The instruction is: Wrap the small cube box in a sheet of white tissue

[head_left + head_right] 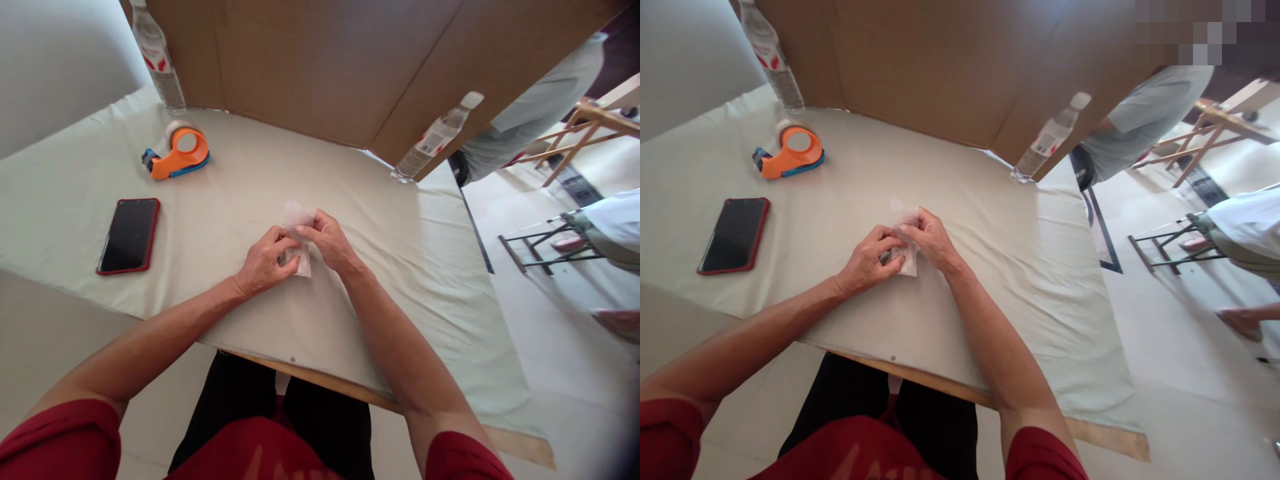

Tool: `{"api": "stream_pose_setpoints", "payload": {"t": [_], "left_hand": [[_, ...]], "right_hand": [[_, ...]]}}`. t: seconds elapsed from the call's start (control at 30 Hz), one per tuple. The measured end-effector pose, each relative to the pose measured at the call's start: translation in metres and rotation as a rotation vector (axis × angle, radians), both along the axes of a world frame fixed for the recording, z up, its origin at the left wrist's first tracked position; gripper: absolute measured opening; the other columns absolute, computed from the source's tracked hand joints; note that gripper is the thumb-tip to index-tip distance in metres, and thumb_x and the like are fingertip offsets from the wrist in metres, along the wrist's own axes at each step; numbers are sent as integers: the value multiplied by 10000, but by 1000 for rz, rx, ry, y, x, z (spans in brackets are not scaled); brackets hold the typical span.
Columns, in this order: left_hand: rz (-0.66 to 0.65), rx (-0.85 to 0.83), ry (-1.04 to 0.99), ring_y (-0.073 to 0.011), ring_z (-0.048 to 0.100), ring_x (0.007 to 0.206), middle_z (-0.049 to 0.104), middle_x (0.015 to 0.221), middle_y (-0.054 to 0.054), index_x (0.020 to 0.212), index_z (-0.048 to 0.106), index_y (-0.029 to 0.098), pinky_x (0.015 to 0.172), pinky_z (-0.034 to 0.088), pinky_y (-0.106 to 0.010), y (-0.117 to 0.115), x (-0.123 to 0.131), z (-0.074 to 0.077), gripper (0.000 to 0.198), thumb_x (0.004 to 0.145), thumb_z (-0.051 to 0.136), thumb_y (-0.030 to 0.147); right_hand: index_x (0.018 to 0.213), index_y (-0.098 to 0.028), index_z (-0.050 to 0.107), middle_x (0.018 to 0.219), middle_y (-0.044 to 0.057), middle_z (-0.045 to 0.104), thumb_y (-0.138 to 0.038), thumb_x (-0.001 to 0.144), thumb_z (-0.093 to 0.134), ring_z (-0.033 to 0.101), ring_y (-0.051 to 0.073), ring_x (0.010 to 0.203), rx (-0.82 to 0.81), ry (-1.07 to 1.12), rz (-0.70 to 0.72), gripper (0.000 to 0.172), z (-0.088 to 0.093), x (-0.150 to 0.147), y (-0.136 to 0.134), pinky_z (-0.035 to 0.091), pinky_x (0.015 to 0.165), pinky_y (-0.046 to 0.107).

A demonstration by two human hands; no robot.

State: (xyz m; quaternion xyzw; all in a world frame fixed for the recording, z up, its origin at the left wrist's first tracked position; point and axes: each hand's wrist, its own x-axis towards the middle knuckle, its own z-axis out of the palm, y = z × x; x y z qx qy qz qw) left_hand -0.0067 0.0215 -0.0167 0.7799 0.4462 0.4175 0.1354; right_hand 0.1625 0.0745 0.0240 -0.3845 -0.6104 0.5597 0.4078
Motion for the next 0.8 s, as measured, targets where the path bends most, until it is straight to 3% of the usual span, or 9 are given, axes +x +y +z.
{"api": "stream_pose_setpoints", "payload": {"t": [0.3, 0.43, 0.53, 0.6, 0.7, 0.8], "left_hand": [[175, 19, -24, -211, 592, 918, 587, 954, -63, 953, 643, 187, 818, 531, -341, -6, 6, 2, 147, 812, 674, 214], [227, 74, -93, -243, 599, 987, 616, 1004, -77, 1030, 557, 191, 875, 533, -391, -4, 6, -3, 327, 749, 720, 221], [150, 69, -119, -271, 597, 1137, 619, 1210, -139, 1256, 503, 177, 929, 536, -413, -2, 4, -6, 528, 775, 710, 241], [59, 52, -114, -281, 578, 1233, 591, 1326, -171, 1338, 480, 174, 987, 523, -429, -1, 2, -5, 574, 800, 675, 217], [-19, 8, -110, -283, 580, 1271, 605, 1331, -171, 1222, 571, 182, 1048, 495, -440, -1, -1, -4, 441, 791, 666, 176], [-10, -59, -138, -282, 624, 1208, 641, 1264, -162, 1009, 600, 192, 1003, 519, -423, -2, -2, -1, 292, 763, 748, 244]], "right_hand": [[819, -222, 575, 774, -40, 581, -403, 752, 787, 533, 123, 740, 16, 98, -36, 287, -8, 5, -17, 458, 732, 267], [787, -222, 559, 727, -51, 522, -385, 785, 760, 487, 118, 702, 119, -28, -14, 258, -5, 13, -27, 420, 695, 254], [791, -221, 585, 788, -23, 596, -378, 826, 728, 562, 141, 767, 194, -135, 13, 216, -4, 19, -36, 454, 762, 278], [812, -226, 601, 906, 17, 679, -391, 847, 712, 643, 185, 911, 213, -160, 39, 202, -6, 21, -41, 486, 861, 319], [842, -237, 617, 1096, 60, 715, -371, 872, 680, 661, 227, 1109, 307, -184, 41, 151, -13, 22, -46, 486, 994, 385], [874, -247, 648, 1158, 70, 696, -306, 885, 650, 659, 222, 1130, 456, -246, 16, 60, -21, 23, -49, 490, 1022, 410]]}}
